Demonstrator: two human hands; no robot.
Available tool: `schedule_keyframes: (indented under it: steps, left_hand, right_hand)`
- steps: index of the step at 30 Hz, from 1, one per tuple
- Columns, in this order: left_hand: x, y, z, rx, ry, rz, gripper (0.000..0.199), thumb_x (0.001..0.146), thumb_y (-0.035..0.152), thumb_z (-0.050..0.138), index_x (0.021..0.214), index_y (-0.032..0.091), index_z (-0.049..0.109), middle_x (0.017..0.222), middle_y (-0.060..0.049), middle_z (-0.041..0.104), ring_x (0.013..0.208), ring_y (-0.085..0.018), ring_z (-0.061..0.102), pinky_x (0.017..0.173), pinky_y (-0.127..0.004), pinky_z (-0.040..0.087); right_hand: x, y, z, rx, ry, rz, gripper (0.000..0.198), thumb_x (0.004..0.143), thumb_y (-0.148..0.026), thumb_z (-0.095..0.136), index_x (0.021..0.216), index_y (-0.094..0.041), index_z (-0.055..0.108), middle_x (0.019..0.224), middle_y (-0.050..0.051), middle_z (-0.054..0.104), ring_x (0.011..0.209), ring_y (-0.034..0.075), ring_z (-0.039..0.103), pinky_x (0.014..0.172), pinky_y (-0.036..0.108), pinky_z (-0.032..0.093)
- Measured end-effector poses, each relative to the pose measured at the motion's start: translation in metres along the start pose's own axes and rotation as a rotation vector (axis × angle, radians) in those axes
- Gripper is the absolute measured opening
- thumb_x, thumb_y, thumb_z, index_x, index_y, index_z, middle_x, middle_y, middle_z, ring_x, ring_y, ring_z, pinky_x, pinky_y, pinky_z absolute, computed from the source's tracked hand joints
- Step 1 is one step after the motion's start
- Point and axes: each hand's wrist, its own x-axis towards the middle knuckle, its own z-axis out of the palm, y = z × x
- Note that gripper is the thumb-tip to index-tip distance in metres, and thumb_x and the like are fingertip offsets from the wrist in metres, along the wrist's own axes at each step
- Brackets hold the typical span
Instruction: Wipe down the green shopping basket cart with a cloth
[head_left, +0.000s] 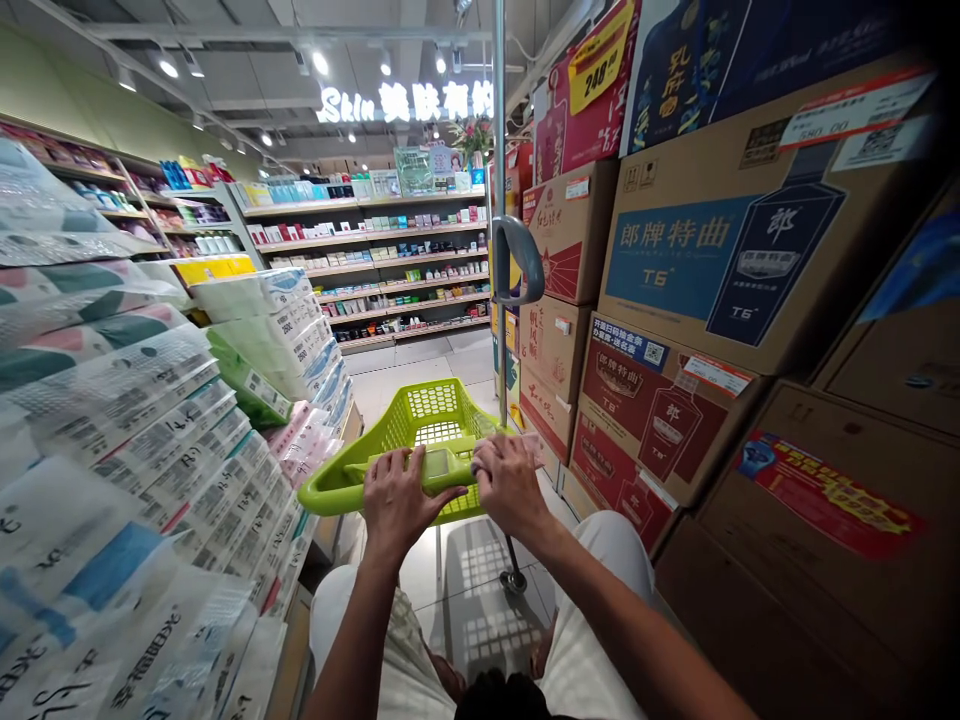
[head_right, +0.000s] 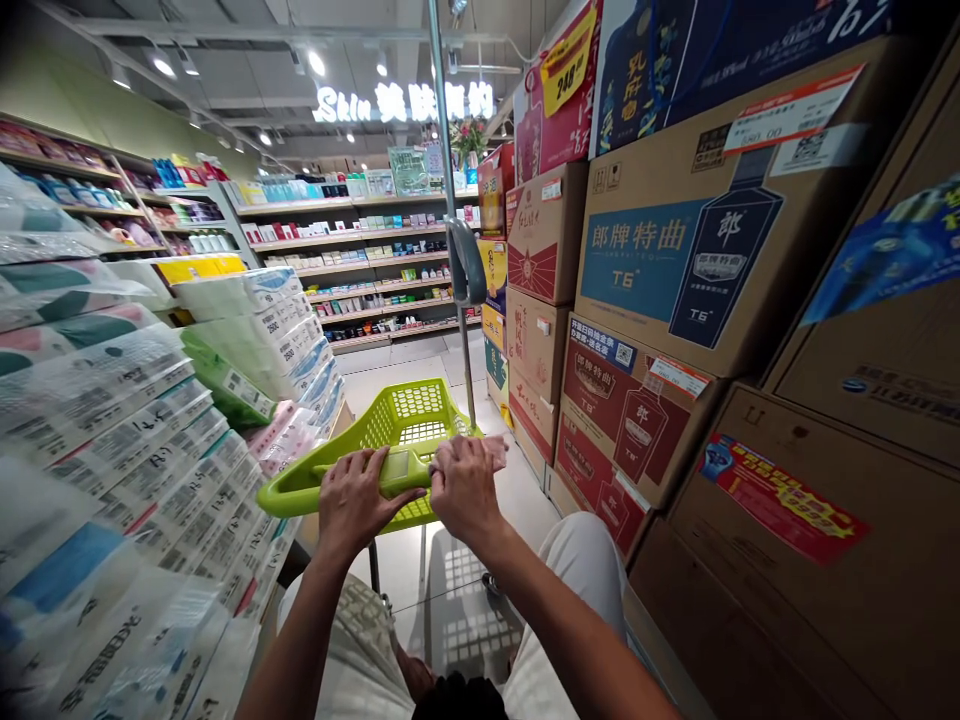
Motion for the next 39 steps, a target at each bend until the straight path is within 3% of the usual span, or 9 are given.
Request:
schedule_keyframes:
  steps: [6, 10, 13, 16, 22, 27, 32, 36, 39]
  left_hand:
    - [-0.002, 0.009, -0.001, -0.023, 0.023, -0.010, 0.072, 0.082, 0.072, 0.056, 0.129, 0.018, 0.062, 0.121, -0.015, 0.066, 0.115, -0.034, 0.056, 0.103, -0.050, 0.040]
    - [-0.003, 0.017, -0.003, -0.043, 0.018, -0.025, 0.072, 0.082, 0.071, 0.057, 0.129, 0.017, 0.062, 0.121, -0.015, 0.066, 0.116, -0.034, 0.056, 0.105, -0.050, 0.038]
    - [-0.005, 0.023, -0.004, -0.058, 0.022, -0.023, 0.072, 0.082, 0.070, 0.058, 0.130, 0.017, 0.062, 0.123, -0.016, 0.065, 0.117, -0.034, 0.055, 0.105, -0.049, 0.038]
    - [-0.005, 0.029, -0.005, -0.069, 0.022, -0.035, 0.070, 0.083, 0.069, 0.058, 0.129, 0.017, 0.062, 0.123, -0.017, 0.065, 0.117, -0.035, 0.055, 0.105, -0.050, 0.038]
    - [-0.003, 0.038, -0.002, -0.066, 0.031, -0.053, 0.068, 0.084, 0.066, 0.058, 0.131, 0.017, 0.063, 0.123, -0.017, 0.065, 0.117, -0.034, 0.055, 0.107, -0.050, 0.036]
    - [0.001, 0.042, -0.001, -0.035, 0.004, -0.068, 0.076, 0.082, 0.069, 0.059, 0.134, 0.014, 0.060, 0.122, -0.018, 0.065, 0.117, -0.036, 0.055, 0.106, -0.050, 0.038]
    - [-0.004, 0.007, -0.010, -0.026, -0.097, -0.031, 0.074, 0.080, 0.058, 0.070, 0.142, 0.021, 0.053, 0.138, -0.017, 0.059, 0.121, -0.034, 0.057, 0.099, -0.044, 0.045]
    - [-0.009, -0.023, -0.010, 0.060, -0.191, -0.031, 0.069, 0.084, 0.046, 0.067, 0.148, 0.027, 0.048, 0.109, -0.010, 0.072, 0.098, -0.030, 0.067, 0.086, -0.040, 0.049]
    - [-0.009, -0.030, -0.006, 0.081, -0.199, -0.017, 0.066, 0.084, 0.037, 0.063, 0.148, 0.028, 0.048, 0.104, -0.009, 0.073, 0.089, -0.029, 0.070, 0.074, -0.036, 0.050]
  right_hand:
    - [0.024, -0.009, -0.007, -0.251, -0.288, 0.063, 0.028, 0.091, -0.028, 0.045, 0.082, -0.020, 0.071, 0.093, 0.008, 0.068, 0.093, 0.024, 0.057, 0.096, 0.045, 0.036]
    - [0.030, -0.011, -0.006, -0.208, -0.285, 0.046, 0.028, 0.093, -0.031, 0.043, 0.094, -0.023, 0.070, 0.095, 0.005, 0.070, 0.083, 0.020, 0.058, 0.085, 0.039, 0.037]
    - [0.029, -0.001, -0.005, -0.205, -0.266, 0.001, 0.025, 0.091, -0.030, 0.048, 0.080, -0.023, 0.069, 0.082, 0.003, 0.070, 0.077, 0.019, 0.058, 0.085, 0.037, 0.036]
    - [0.020, 0.003, 0.002, -0.221, -0.158, -0.014, 0.024, 0.090, -0.027, 0.050, 0.074, -0.023, 0.067, 0.078, 0.004, 0.068, 0.076, 0.020, 0.056, 0.088, 0.040, 0.035]
    - [-0.007, 0.008, 0.019, -0.137, 0.145, -0.137, 0.022, 0.093, -0.023, 0.049, 0.104, -0.027, 0.067, 0.112, 0.006, 0.066, 0.107, 0.026, 0.052, 0.100, 0.045, 0.034]
    - [-0.019, 0.020, 0.039, -0.094, 0.416, 0.002, 0.028, 0.097, -0.025, 0.044, 0.116, -0.025, 0.065, 0.127, 0.009, 0.061, 0.128, 0.030, 0.042, 0.112, 0.054, 0.026]
    - [-0.025, 0.031, 0.047, 0.031, 0.461, -0.113, 0.035, 0.101, -0.024, 0.039, 0.130, -0.026, 0.058, 0.138, 0.009, 0.056, 0.134, 0.026, 0.042, 0.113, 0.052, 0.030]
    - [-0.025, 0.027, 0.062, 0.141, 0.604, 0.081, 0.039, 0.103, -0.027, 0.034, 0.137, -0.024, 0.052, 0.140, 0.014, 0.053, 0.136, 0.027, 0.042, 0.110, 0.053, 0.035]
    - [-0.032, 0.018, 0.081, 0.116, 0.568, -0.009, 0.038, 0.103, -0.025, 0.036, 0.134, -0.025, 0.056, 0.146, 0.013, 0.049, 0.144, 0.029, 0.034, 0.113, 0.057, 0.032]
